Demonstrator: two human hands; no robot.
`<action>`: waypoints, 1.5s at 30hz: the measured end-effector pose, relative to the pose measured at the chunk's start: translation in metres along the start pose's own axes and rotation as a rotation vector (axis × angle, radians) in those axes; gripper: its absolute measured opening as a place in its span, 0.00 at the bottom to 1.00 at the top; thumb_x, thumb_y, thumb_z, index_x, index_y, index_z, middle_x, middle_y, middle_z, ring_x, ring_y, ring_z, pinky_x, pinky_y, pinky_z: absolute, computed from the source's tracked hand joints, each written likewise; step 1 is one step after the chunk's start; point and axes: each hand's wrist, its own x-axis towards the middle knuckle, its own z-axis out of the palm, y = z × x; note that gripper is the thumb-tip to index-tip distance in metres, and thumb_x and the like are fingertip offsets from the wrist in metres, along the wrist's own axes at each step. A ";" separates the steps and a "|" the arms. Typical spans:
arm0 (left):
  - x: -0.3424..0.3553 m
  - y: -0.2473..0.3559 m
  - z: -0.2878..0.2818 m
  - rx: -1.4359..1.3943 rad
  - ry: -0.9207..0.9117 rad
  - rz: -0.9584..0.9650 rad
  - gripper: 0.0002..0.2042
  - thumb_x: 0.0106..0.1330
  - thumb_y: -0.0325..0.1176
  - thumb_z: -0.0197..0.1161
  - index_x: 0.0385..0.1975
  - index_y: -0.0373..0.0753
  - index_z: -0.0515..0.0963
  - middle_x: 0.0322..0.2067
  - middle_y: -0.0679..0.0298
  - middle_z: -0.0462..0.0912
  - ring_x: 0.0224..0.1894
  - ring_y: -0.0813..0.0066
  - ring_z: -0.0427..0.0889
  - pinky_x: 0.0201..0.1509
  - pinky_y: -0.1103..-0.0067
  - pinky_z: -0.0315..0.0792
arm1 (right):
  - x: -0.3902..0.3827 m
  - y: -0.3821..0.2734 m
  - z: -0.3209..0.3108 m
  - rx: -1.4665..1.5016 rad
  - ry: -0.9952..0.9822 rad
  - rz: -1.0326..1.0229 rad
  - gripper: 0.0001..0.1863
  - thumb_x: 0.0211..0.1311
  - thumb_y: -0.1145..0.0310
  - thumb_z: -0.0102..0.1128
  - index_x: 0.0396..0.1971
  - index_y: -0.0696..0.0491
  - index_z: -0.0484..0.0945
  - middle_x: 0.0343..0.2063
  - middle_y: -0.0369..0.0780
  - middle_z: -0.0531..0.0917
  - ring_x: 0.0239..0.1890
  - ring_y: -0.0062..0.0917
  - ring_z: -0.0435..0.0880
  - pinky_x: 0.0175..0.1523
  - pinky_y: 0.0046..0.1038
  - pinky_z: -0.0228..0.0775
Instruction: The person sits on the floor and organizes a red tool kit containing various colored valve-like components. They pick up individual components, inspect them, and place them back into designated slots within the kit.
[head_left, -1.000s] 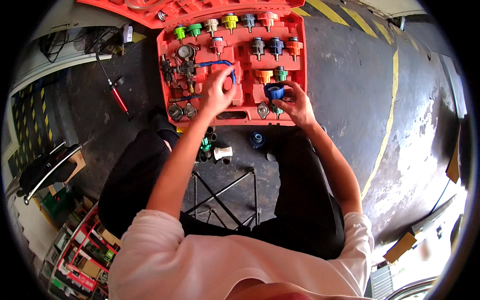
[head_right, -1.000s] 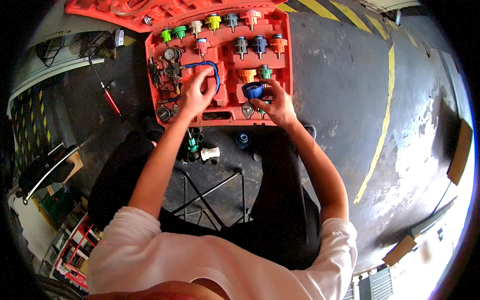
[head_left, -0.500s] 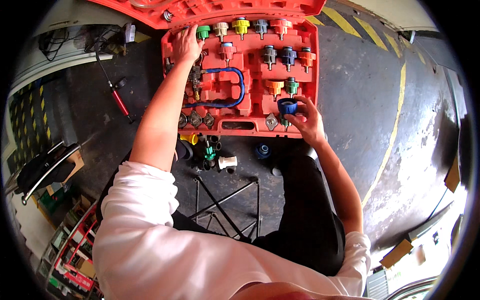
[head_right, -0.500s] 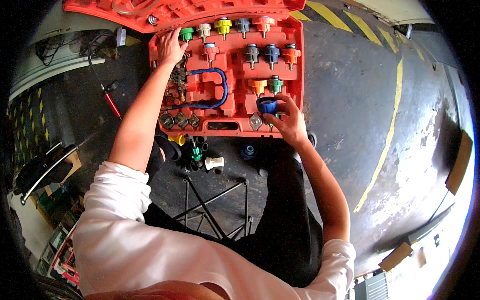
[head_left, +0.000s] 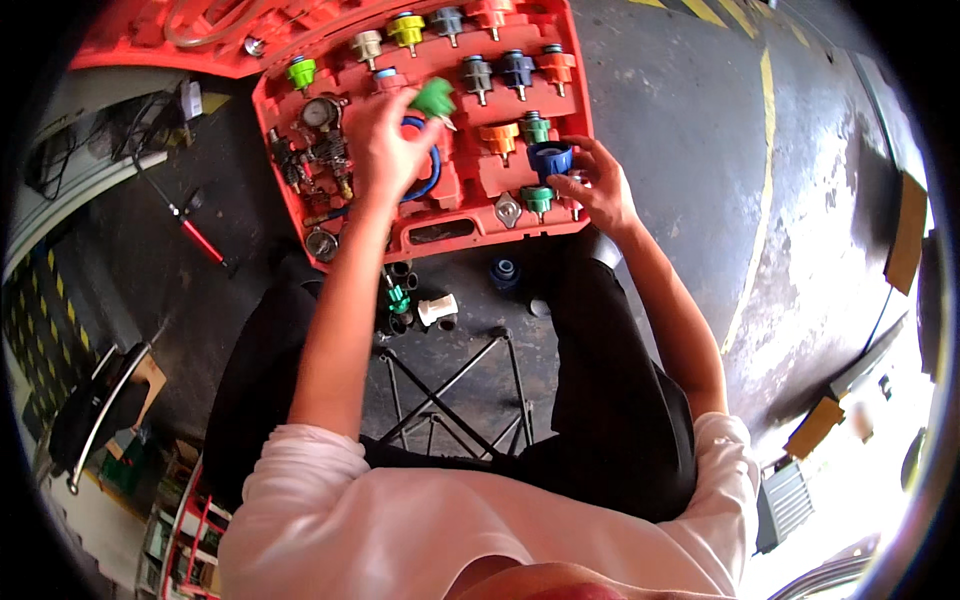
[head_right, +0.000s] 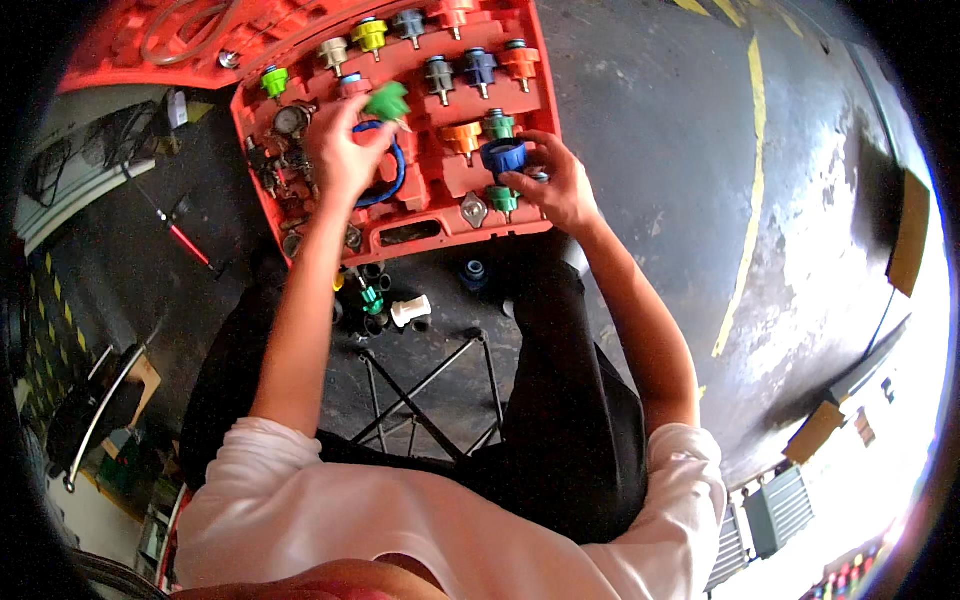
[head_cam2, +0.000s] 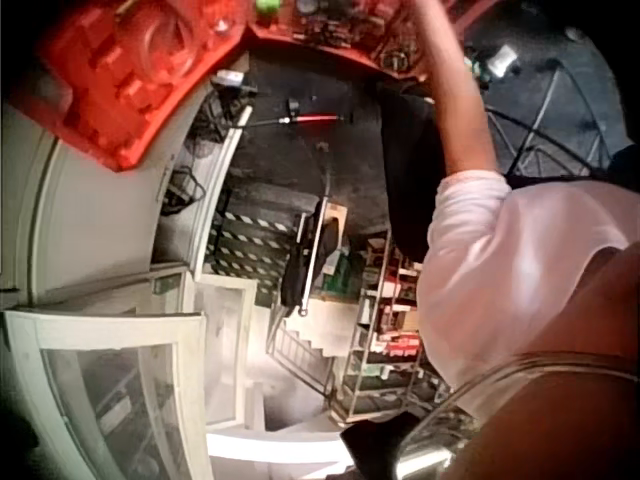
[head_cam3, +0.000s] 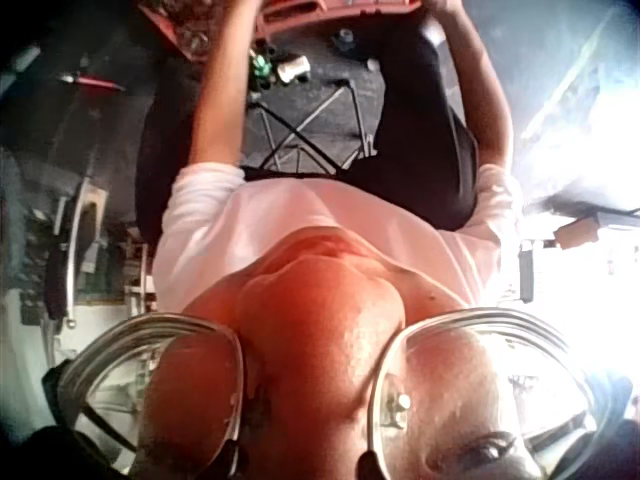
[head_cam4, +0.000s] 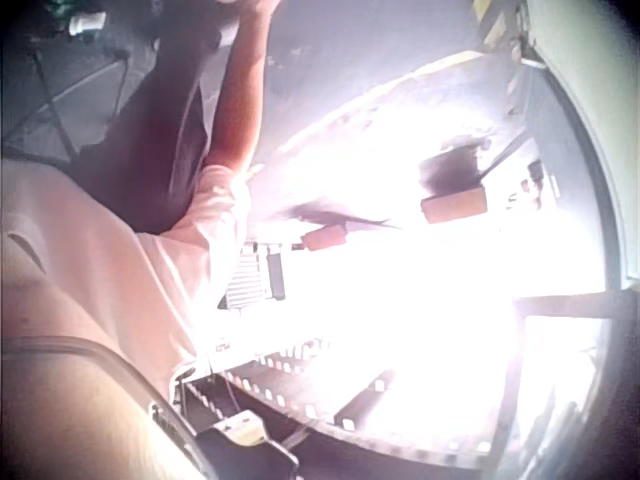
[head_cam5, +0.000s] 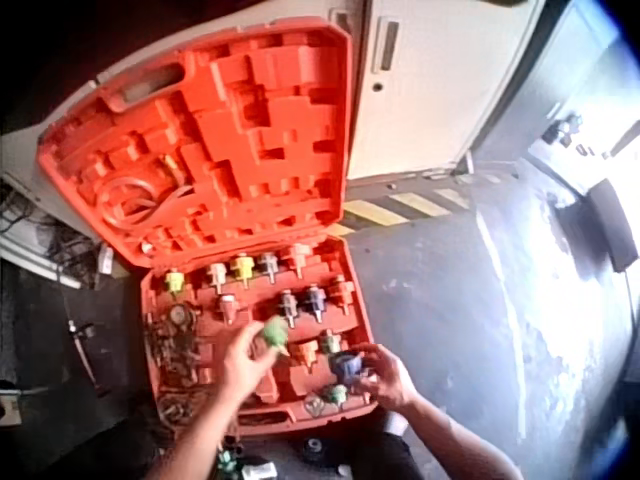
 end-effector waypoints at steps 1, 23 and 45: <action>-0.009 0.020 0.019 -0.013 -0.025 0.067 0.23 0.54 0.38 0.81 0.50 0.42 0.84 0.45 0.58 0.88 0.50 0.58 0.85 0.55 0.63 0.76 | -0.002 0.008 -0.006 0.115 0.047 -0.016 0.35 0.61 0.70 0.76 0.65 0.58 0.70 0.46 0.45 0.86 0.47 0.25 0.85 0.53 0.29 0.79; -0.017 0.108 0.156 0.159 -0.153 0.260 0.24 0.46 0.39 0.82 0.45 0.47 0.84 0.38 0.64 0.90 0.50 0.64 0.83 0.66 0.60 0.65 | -0.038 0.046 -0.070 0.141 0.331 -0.010 0.36 0.60 0.65 0.78 0.65 0.58 0.70 0.45 0.45 0.87 0.45 0.25 0.85 0.53 0.29 0.78; -0.065 0.128 0.057 -0.065 -0.276 0.294 0.50 0.50 0.53 0.80 0.72 0.38 0.65 0.61 0.52 0.77 0.63 0.51 0.76 0.67 0.57 0.67 | -0.022 0.013 0.003 -0.076 0.278 0.032 0.35 0.53 0.59 0.80 0.58 0.58 0.75 0.43 0.45 0.89 0.42 0.27 0.89 0.50 0.30 0.81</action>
